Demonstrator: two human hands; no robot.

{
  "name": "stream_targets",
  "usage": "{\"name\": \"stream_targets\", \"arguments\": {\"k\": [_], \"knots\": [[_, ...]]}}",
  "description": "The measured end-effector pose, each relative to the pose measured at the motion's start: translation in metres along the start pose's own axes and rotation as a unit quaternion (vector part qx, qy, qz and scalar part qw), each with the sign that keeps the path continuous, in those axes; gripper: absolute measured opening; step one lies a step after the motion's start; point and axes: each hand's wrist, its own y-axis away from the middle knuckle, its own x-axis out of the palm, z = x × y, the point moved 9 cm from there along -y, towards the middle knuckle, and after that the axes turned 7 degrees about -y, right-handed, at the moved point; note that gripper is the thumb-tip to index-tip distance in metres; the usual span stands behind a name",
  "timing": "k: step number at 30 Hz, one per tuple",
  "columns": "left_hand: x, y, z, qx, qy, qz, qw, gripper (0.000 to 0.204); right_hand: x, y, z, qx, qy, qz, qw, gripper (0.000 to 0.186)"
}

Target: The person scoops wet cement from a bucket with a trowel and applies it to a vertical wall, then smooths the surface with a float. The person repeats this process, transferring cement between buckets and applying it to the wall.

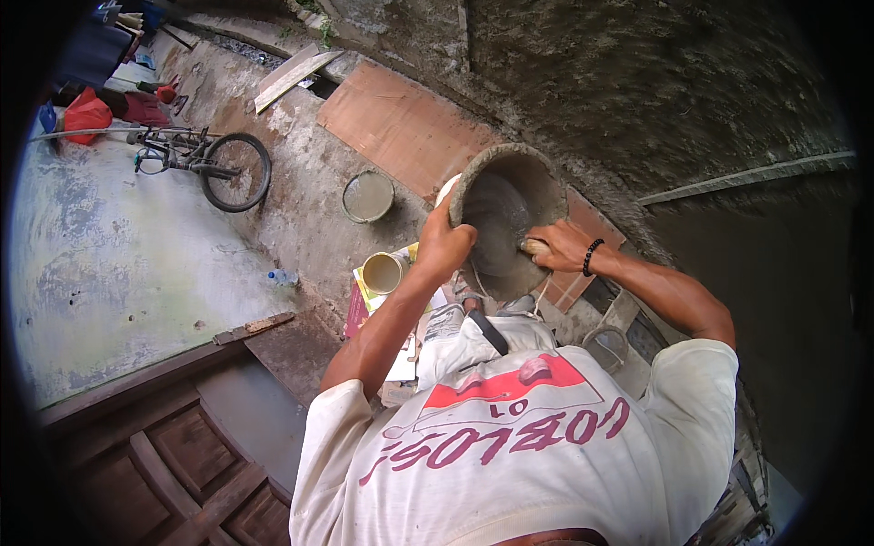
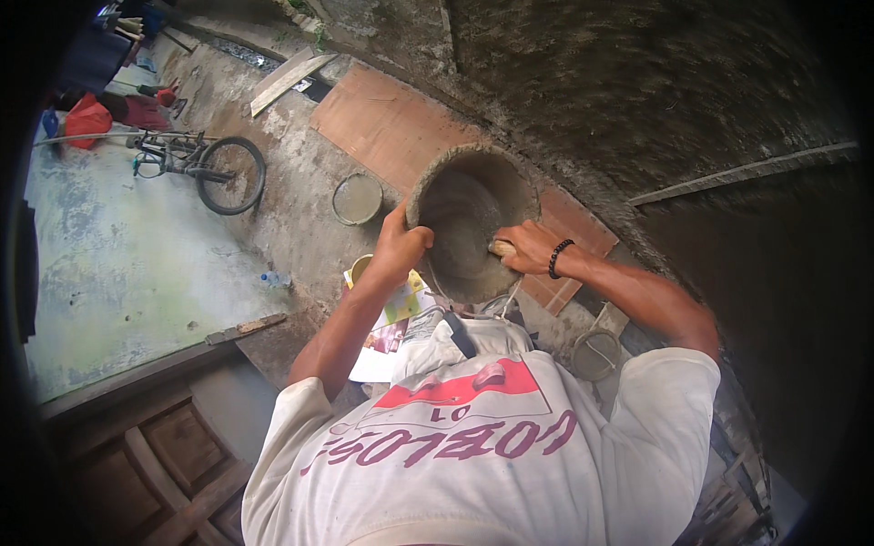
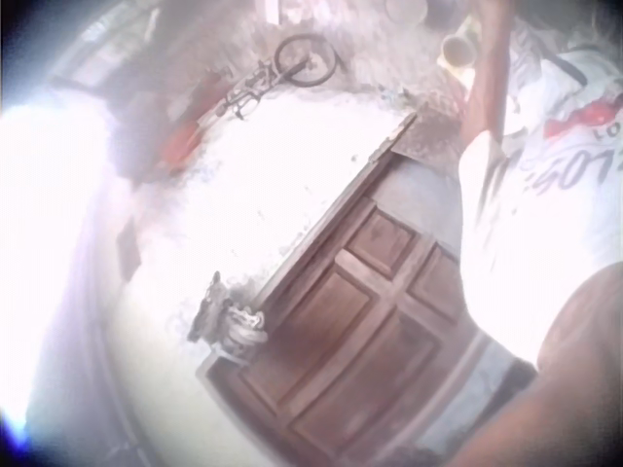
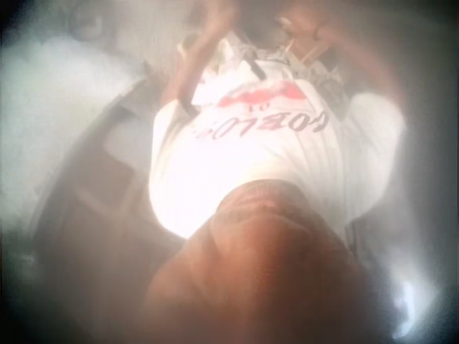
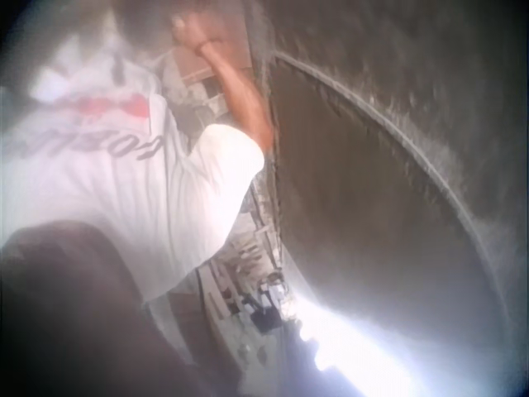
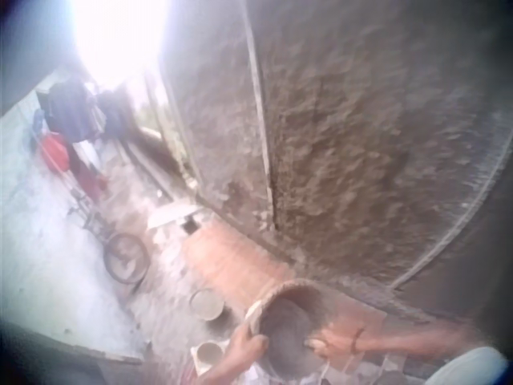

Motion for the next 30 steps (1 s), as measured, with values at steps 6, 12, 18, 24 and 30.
{"name": "stream_targets", "arguments": {"k": [6, 12, 18, 24, 30], "knots": [[-0.029, 0.013, 0.031, -0.050, 0.082, -0.035, 0.995, 0.064, -0.012, 0.002, 0.026, -0.031, -0.073, -0.024, 0.997, 0.033], [-0.047, 0.006, 0.048, -0.042, 0.126, -0.073, 0.988, 0.058, -0.064, 0.004, 0.034, 0.006, -0.025, -0.012, 1.000, 0.036], [-0.062, 0.008, 0.046, -0.015, 0.155, -0.117, 0.981, 0.056, -0.143, 0.015, 0.085, -0.043, -0.035, -0.039, 0.998, 0.044], [-0.075, 0.016, 0.062, -0.036, 0.142, -0.144, 0.979, 0.056, -0.226, 0.023, 0.121, -0.054, -0.070, -0.008, 0.996, 0.043], [-0.057, 0.023, 0.064, -0.105, 0.116, -0.163, 0.974, 0.056, -0.288, -0.013, -0.032, 0.086, -0.234, -0.056, 0.967, 0.033]]}}
